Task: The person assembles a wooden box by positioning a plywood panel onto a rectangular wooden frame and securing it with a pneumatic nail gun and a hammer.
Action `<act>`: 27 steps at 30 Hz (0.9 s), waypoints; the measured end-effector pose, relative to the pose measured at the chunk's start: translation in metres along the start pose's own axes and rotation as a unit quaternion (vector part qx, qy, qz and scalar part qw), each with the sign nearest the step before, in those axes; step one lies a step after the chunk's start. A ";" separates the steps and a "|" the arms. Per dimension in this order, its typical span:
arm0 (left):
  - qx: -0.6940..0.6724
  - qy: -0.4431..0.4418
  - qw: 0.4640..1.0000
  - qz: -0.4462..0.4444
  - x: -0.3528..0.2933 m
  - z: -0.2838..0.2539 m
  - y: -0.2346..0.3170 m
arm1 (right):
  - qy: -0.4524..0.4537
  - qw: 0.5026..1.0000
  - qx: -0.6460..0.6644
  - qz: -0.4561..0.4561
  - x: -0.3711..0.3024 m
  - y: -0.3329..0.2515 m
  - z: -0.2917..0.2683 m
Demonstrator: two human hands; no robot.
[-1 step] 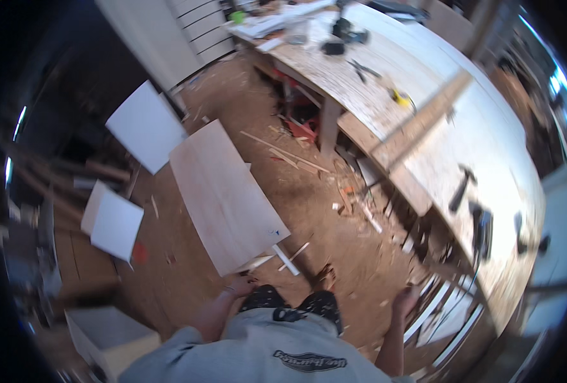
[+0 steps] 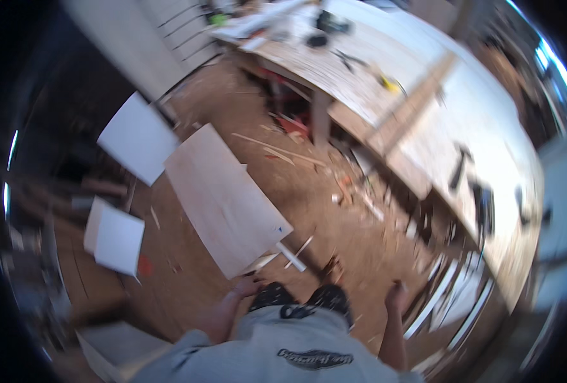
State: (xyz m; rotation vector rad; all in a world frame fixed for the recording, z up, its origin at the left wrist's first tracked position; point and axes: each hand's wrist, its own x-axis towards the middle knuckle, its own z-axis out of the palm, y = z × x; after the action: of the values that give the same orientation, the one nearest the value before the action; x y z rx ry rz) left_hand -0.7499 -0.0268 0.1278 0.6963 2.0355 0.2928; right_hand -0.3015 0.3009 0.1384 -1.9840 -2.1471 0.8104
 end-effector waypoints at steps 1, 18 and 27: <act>-0.012 0.001 1.000 0.009 0.023 0.012 -0.035 | -0.077 0.994 0.071 0.012 -0.060 0.015 0.045; 0.254 -0.505 0.814 0.135 -0.023 0.145 -0.177 | 0.120 0.798 0.304 0.506 -0.728 0.065 0.249; 0.504 -0.474 0.600 0.401 -0.241 0.350 -0.208 | 0.331 0.717 0.431 0.437 -1.017 0.077 0.266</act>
State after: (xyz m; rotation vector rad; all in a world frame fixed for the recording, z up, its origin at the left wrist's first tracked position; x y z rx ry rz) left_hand -0.4332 -0.3588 0.0143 1.9368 0.5427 -0.7156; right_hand -0.2023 -0.7483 0.1539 -2.0944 -0.2191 0.7537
